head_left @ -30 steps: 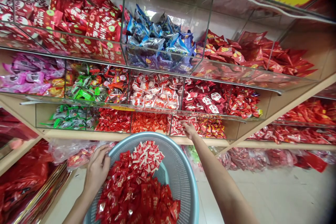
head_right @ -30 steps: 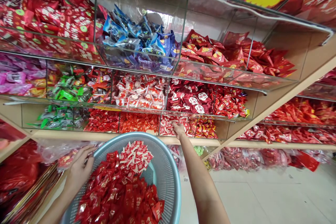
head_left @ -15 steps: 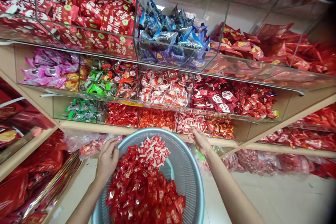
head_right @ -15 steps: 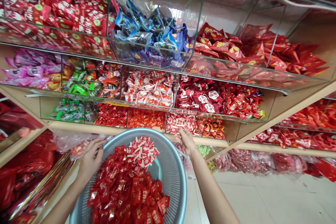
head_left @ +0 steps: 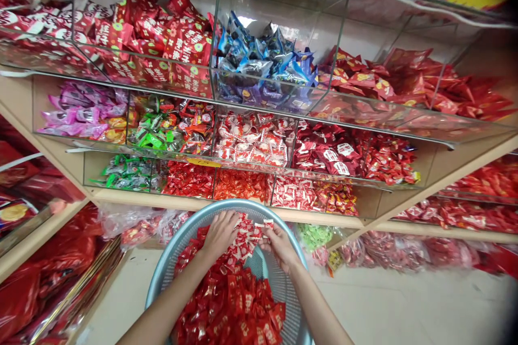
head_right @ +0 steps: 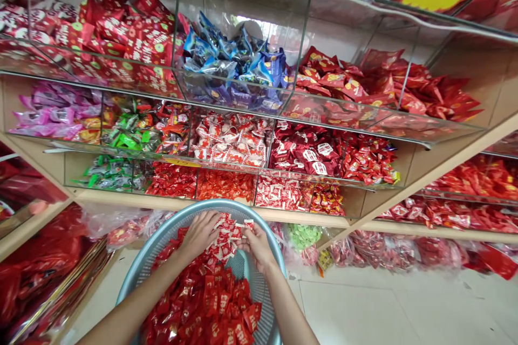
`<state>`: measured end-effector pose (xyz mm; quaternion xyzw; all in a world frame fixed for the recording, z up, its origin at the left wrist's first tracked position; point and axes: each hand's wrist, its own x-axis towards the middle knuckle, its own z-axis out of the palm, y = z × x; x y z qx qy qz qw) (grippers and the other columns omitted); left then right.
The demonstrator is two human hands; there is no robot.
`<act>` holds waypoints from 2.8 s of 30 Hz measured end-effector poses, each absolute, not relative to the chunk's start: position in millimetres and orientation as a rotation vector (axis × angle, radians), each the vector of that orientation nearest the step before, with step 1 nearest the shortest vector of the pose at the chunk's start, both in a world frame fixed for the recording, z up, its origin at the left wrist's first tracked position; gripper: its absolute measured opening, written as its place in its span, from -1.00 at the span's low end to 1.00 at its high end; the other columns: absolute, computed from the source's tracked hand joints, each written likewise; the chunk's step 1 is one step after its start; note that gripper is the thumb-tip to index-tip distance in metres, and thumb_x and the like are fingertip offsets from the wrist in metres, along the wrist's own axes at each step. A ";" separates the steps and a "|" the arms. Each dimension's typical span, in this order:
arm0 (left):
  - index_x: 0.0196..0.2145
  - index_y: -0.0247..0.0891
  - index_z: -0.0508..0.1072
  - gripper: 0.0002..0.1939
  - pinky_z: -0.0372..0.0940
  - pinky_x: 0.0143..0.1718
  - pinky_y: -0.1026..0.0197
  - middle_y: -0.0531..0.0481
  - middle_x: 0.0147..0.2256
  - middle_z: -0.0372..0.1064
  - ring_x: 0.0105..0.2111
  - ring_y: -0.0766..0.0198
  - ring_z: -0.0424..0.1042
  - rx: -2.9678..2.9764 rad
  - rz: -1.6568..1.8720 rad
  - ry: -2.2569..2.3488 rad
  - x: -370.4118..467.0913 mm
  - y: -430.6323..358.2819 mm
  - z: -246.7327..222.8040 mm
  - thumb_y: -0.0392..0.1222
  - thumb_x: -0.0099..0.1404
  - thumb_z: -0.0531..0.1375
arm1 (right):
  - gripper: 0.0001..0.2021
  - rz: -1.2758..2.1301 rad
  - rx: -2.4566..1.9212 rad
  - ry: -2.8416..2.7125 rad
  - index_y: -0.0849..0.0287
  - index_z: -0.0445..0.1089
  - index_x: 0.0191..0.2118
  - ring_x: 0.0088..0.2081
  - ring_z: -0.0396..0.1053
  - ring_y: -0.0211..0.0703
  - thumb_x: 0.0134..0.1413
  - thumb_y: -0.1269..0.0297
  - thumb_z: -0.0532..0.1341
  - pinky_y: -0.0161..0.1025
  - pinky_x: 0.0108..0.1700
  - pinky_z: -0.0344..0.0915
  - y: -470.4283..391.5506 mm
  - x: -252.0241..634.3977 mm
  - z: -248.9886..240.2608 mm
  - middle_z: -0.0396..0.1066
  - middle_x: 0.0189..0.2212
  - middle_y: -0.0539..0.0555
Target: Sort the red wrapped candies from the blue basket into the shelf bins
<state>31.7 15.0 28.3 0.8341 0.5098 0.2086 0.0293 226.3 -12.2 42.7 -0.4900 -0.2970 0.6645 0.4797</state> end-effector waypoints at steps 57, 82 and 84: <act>-0.20 -0.18 0.46 -0.74 0.19 -0.22 0.12 -0.08 -0.23 0.35 -0.20 0.15 0.27 2.601 0.723 1.662 34.7 30.9 33.1 -0.28 0.31 -0.02 | -0.61 1.708 -1.124 -0.471 0.18 0.36 -0.38 -0.53 0.40 -0.32 -0.37 0.10 0.44 -0.41 -0.46 0.33 -24.8 184.7 29.1 0.44 -0.51 -0.04; -0.35 -0.30 0.44 -0.59 0.09 -0.64 0.34 0.05 -0.54 0.38 -0.61 0.35 0.31 0.866 0.908 1.390 40.3 -56.1 23.3 0.14 0.04 0.23 | -0.72 1.683 -1.075 -0.726 0.09 0.35 -0.41 -0.54 0.35 -0.21 -0.12 -0.02 0.26 -0.30 -0.49 0.26 -36.3 145.7 36.9 0.39 -0.59 -0.06; -0.40 -0.31 0.43 -0.58 0.09 -0.62 0.36 0.06 -0.54 0.37 -0.60 0.39 0.30 0.754 0.906 1.327 41.5 -55.4 28.3 0.14 -0.01 0.26 | -0.70 1.699 -1.094 -0.738 0.09 0.32 -0.43 -0.59 0.33 -0.20 -0.09 -0.06 0.23 -0.30 -0.54 0.23 -37.3 144.7 40.0 0.36 -0.64 -0.06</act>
